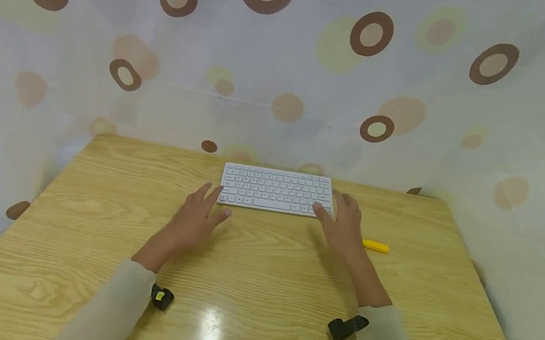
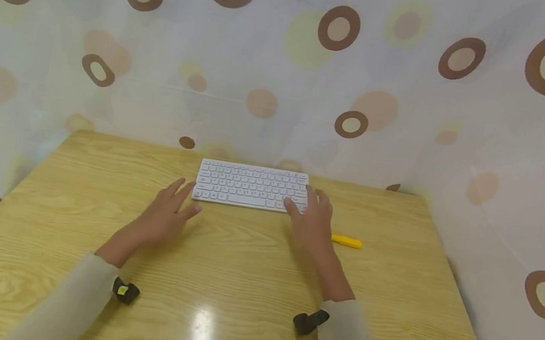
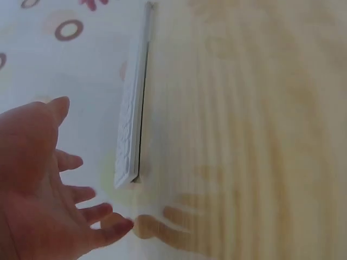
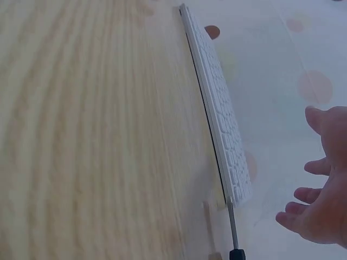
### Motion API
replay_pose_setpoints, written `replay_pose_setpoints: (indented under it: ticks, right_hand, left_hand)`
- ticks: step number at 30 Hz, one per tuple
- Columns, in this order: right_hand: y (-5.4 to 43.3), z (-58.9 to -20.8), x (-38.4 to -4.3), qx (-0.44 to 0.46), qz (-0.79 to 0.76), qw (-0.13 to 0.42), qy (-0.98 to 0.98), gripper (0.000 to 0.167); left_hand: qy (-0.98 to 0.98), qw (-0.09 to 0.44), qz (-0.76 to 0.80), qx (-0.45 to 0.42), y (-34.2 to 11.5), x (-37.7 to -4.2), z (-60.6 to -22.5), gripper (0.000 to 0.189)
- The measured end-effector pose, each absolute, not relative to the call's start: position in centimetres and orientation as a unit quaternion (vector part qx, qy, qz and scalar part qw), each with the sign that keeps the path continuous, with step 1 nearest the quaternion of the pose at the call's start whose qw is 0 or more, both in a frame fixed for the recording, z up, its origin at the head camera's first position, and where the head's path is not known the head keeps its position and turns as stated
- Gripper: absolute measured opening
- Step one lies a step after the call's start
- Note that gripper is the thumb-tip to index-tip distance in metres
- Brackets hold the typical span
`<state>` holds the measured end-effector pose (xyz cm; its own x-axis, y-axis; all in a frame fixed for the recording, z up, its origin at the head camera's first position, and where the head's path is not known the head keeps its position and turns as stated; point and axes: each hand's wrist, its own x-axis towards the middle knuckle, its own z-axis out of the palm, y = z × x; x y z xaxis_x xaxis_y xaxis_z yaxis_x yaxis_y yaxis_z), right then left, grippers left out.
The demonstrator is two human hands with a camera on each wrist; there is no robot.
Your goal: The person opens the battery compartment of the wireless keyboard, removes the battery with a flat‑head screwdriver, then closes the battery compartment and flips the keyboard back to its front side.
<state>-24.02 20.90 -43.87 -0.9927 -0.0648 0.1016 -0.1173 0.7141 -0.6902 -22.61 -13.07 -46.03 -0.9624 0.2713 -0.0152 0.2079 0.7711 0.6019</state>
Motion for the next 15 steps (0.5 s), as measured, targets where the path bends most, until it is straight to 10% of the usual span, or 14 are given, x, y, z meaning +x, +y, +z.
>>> replay_pose_setpoints:
  ticks: [15]
  right_hand:
    - [24.1, -44.4, -28.4, 0.042, 0.441, -0.060, -0.895, 0.072]
  left_hand:
    - [0.862, 0.080, 0.498, 0.061, -15.0, -28.6, -46.2, 0.063]
